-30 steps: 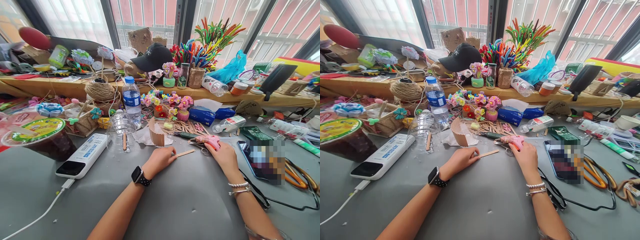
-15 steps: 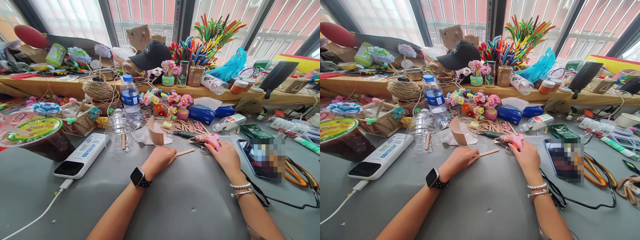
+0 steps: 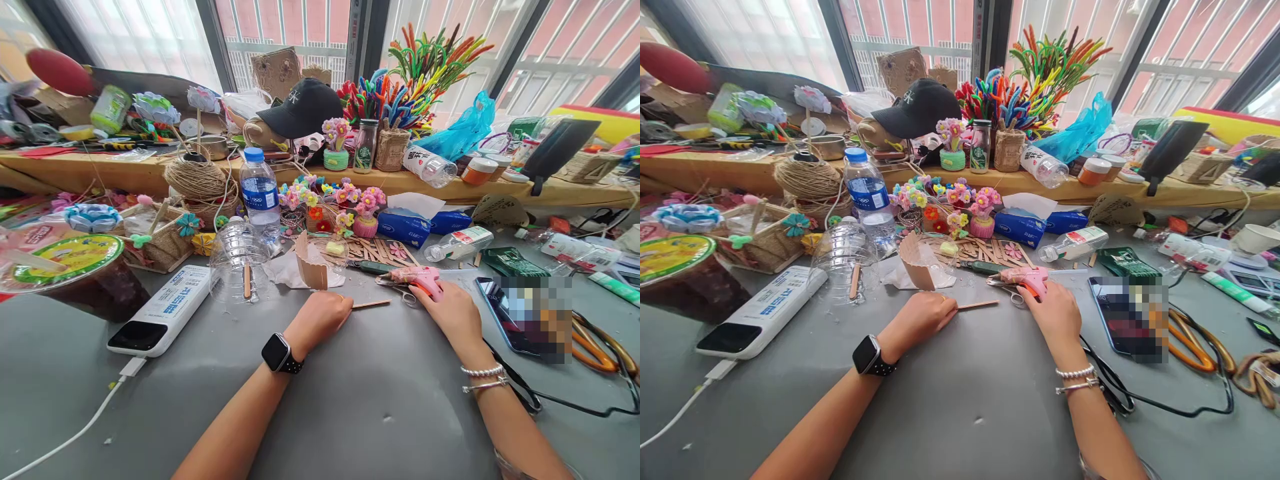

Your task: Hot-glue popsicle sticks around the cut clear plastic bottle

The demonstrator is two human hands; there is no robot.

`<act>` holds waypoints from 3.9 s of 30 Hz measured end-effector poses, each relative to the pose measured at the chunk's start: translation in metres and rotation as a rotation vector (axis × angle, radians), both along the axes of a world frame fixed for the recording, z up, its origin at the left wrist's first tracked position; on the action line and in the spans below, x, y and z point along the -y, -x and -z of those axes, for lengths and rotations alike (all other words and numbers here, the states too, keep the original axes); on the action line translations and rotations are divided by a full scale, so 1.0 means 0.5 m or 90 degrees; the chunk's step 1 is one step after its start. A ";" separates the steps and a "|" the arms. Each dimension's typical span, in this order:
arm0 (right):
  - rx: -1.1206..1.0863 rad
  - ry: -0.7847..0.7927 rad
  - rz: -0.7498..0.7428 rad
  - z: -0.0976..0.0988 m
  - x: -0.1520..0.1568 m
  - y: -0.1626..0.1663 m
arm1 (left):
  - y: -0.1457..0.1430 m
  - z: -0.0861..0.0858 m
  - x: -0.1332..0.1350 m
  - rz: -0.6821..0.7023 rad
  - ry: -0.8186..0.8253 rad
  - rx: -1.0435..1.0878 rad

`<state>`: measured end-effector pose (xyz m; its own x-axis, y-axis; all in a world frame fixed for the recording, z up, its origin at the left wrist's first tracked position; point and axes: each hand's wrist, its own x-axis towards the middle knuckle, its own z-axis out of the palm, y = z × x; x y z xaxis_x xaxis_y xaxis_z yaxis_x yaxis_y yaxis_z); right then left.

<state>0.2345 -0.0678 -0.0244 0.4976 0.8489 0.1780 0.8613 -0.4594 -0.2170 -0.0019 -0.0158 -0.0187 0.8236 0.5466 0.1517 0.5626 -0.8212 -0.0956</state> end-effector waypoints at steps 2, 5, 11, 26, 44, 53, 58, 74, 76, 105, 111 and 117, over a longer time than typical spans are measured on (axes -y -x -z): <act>0.001 0.003 0.000 -0.001 0.001 0.001 | 0.000 0.001 0.000 0.005 -0.023 0.004; 0.005 0.000 0.002 0.000 0.001 0.000 | 0.001 0.000 -0.001 0.016 -0.051 0.010; 0.018 -0.036 0.008 0.002 0.002 -0.002 | 0.007 -0.016 0.003 0.029 -0.109 0.022; 0.079 -0.302 -0.086 -0.002 0.002 -0.005 | 0.018 -0.053 0.020 0.047 -0.190 0.098; 0.077 -0.514 -0.450 -0.047 0.029 0.109 | 0.013 -0.071 0.037 0.044 -0.211 0.108; 0.154 -0.450 -0.506 -0.032 0.036 0.162 | 0.005 -0.068 0.043 0.053 -0.160 0.091; 0.180 -0.438 -0.493 -0.035 0.033 0.162 | 0.000 -0.068 0.049 0.059 -0.159 0.074; 0.210 -0.448 -0.485 -0.029 0.032 0.162 | -0.009 -0.072 0.060 0.066 -0.211 0.093; 0.207 -0.447 -0.485 -0.028 0.032 0.161 | -0.009 -0.072 0.060 0.067 -0.215 0.099; 0.178 -0.512 -0.472 -0.025 0.037 0.157 | -0.006 -0.071 0.061 0.093 -0.290 0.192; 0.166 -0.541 -0.472 -0.026 0.040 0.154 | -0.003 -0.069 0.058 0.077 -0.269 0.233; 0.155 -0.558 -0.465 -0.029 0.041 0.156 | -0.003 -0.070 0.059 0.091 -0.283 0.240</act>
<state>0.1566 -0.0883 -0.0097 -0.1862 0.4589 0.8687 0.9217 0.3878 -0.0073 -0.0004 -0.0454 0.0165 0.7292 0.2510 0.6366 0.5114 -0.8180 -0.2632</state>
